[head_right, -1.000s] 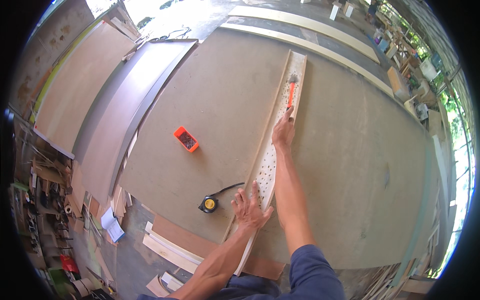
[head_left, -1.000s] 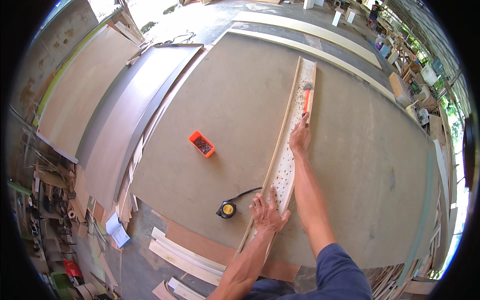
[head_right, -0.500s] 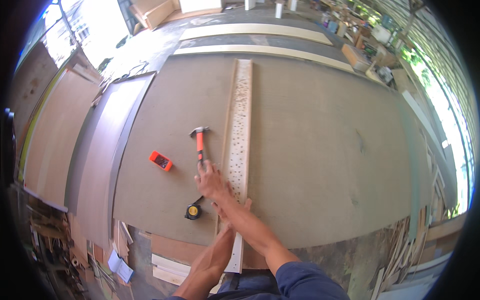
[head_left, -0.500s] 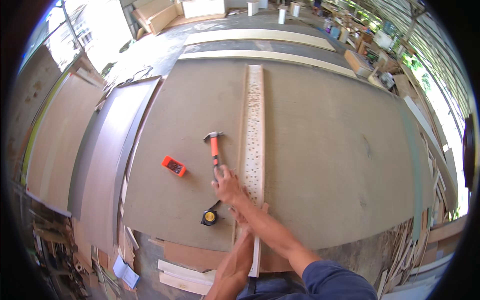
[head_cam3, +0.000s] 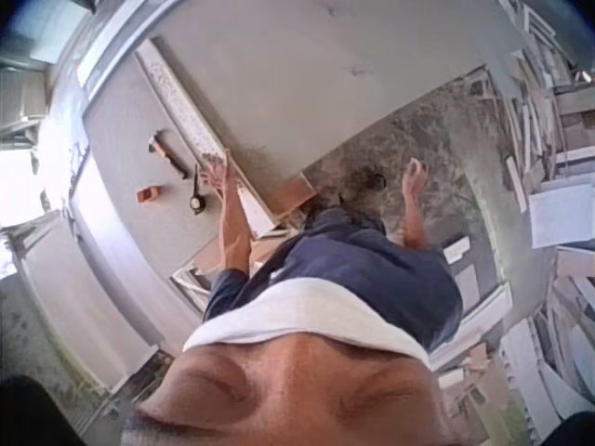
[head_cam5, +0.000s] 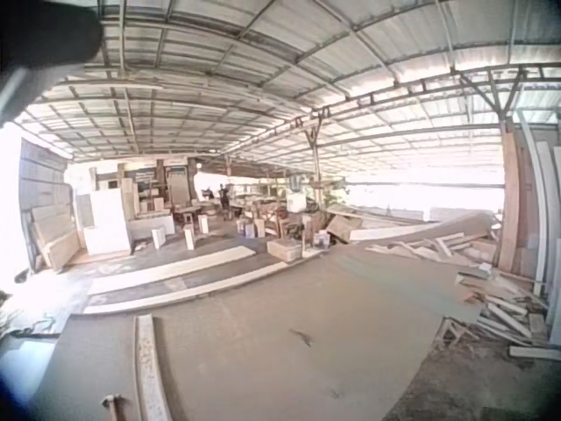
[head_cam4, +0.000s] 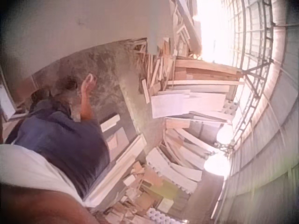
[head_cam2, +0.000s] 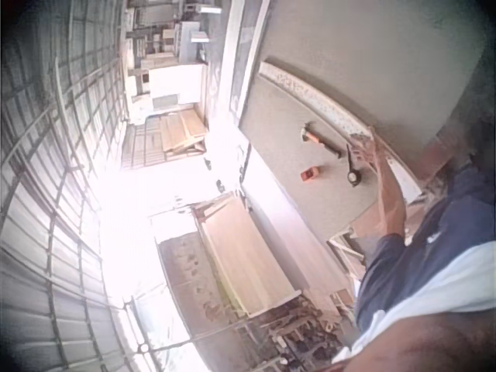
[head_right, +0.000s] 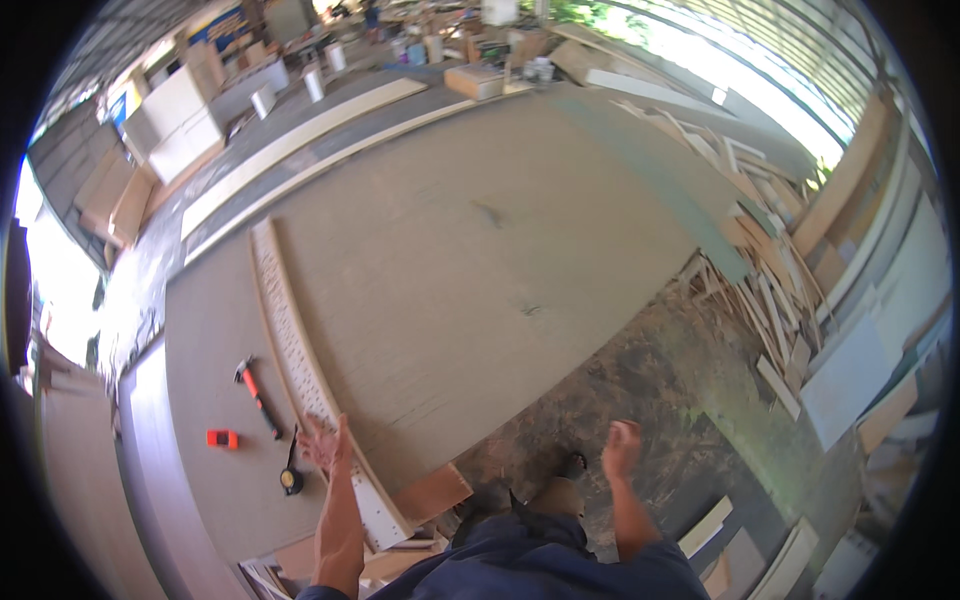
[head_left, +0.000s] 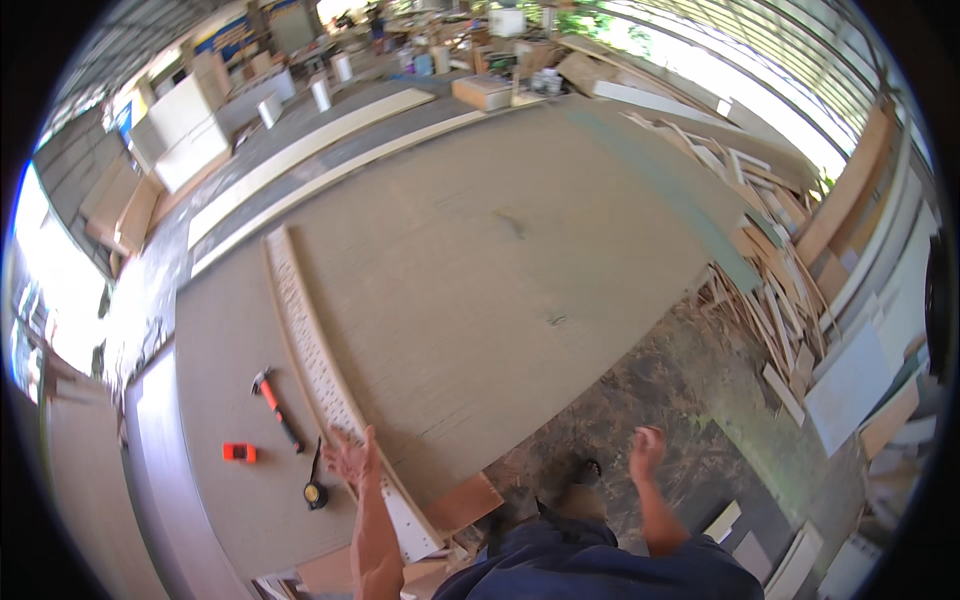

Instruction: The person measures a large board on a workbench using a tape measure and hammer. They then walk through the workshop to collect several smaller wooden pieces from piles on the floor and against the wall. The person returns to the workbench and places the collected pieces on the board to check their fit and alignment.

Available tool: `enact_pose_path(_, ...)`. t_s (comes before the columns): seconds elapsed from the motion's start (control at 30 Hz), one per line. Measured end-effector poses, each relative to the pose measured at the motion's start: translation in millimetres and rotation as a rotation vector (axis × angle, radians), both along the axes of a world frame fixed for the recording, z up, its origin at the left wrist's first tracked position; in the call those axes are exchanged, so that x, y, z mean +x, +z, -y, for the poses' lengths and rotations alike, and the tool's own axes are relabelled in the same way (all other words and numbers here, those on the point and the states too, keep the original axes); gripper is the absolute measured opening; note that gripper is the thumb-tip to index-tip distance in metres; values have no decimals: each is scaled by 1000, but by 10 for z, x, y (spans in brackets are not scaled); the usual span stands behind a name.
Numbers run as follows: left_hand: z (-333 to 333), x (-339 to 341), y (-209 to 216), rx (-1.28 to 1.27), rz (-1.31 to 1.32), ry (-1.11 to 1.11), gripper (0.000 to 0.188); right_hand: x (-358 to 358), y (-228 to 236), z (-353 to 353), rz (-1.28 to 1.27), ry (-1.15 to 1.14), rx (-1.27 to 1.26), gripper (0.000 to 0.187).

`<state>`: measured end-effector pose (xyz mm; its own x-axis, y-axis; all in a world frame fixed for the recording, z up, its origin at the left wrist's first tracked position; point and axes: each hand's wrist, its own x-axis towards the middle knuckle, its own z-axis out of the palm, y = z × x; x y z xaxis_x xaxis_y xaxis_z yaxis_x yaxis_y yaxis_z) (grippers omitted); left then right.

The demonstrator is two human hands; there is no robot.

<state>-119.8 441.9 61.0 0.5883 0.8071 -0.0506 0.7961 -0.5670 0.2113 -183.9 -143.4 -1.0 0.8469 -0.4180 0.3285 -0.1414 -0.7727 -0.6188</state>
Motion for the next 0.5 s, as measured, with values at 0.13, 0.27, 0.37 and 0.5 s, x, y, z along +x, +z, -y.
enact_pose_path(0.13, 138, -25, -235, -18, 34, 32, 90, -971, -809, 1502, -132, -796, 731, 35)
enact_pose_path(0.27, 445, -217, -462, 109, 91, 210, 87, -1781, -1521, 2198, -262, -807, 415, 18)
enact_pose_path(0.37, 1257, -46, -565, 201, 153, 262, 86, -2128, -1248, 2505, -399, -754, 443, 20)
enact_pose_path(0.5, 3137, 340, -267, 105, 322, 152, 75, -1974, -1419, 3408, -393, -786, 650, 21)
